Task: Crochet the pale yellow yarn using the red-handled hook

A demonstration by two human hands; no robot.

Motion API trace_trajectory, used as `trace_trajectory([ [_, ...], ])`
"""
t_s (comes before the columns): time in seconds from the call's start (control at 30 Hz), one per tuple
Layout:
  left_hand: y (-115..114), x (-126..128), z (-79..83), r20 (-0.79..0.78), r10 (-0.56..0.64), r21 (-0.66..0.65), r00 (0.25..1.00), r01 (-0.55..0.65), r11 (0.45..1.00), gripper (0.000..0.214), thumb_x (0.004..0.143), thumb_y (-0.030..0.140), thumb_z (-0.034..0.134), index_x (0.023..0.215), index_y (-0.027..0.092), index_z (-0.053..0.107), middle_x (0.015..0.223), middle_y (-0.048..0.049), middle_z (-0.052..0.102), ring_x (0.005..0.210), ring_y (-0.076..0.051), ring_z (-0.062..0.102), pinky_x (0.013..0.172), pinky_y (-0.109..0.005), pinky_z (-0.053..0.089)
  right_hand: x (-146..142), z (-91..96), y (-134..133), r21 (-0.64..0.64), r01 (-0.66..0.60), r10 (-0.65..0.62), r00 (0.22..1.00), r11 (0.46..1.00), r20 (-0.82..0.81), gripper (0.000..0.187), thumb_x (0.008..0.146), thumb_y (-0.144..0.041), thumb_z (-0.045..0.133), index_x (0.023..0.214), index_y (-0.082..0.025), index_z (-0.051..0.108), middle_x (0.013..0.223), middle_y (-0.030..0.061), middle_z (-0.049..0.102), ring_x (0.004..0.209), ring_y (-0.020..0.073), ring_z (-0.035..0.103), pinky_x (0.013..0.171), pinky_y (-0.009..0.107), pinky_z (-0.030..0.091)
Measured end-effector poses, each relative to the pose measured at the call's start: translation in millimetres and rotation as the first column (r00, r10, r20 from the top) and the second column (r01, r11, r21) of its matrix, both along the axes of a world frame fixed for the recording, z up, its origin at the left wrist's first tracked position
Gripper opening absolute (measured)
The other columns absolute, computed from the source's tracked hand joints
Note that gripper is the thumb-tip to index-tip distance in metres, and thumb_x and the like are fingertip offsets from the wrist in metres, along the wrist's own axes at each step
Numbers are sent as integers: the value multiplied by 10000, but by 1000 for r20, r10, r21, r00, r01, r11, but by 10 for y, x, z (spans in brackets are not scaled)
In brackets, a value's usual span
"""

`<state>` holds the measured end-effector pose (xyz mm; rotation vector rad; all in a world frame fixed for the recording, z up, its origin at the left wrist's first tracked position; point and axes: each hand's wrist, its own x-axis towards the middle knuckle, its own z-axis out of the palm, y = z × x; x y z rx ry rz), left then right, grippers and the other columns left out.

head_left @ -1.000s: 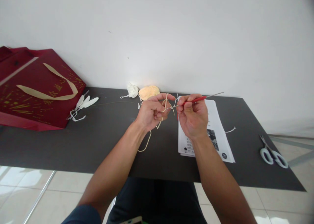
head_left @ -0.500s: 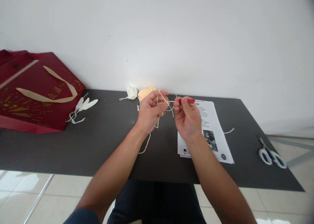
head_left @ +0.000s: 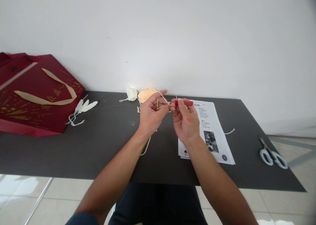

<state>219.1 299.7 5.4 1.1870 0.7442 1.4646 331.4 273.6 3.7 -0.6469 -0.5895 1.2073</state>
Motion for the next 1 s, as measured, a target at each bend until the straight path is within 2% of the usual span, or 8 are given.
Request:
trace_trajectory([
  [0.13,-1,6,11,-5,21,-6,1000,-21,1000,662,756,109,761,1396,219,632,793,15,709,636,-81,616,593,-205,493,-13,-5,-7,-2,13,-13,1000,1000,10,184,840,-327,850,884,-220,706,915,-24,811,756,55,754,748,142,654],
  [0.43,-34,18,18,-39,40,-4,998,-40,999,690,792,114,748,1451,241,589,813,13,718,651,-90,635,629,-224,530,-37,33,-29,18,41,-41,999,999,27,197,834,-337,855,878,-227,698,903,-28,807,721,55,744,698,140,641],
  [0.53,-44,22,14,-34,52,18,998,-51,999,666,779,99,745,1416,240,612,804,29,699,649,-83,628,636,-217,539,-43,29,-34,21,40,-41,999,999,20,181,843,-329,845,889,-231,700,910,-28,807,729,57,745,711,145,643],
  [0.73,-71,30,37,-25,69,65,997,-68,996,476,766,110,758,1226,215,694,820,22,692,681,-82,649,638,-204,525,-53,22,-50,25,22,-22,1000,999,14,169,859,-336,832,884,-235,698,922,-32,793,727,64,730,725,172,650],
  [1.0,-81,18,8,-73,94,66,993,-89,994,453,792,125,726,1232,226,686,836,16,682,643,-80,595,605,-217,492,-51,14,-47,14,16,-16,1000,1000,20,178,864,-344,827,890,-239,686,937,-36,781,751,63,722,733,175,641],
])
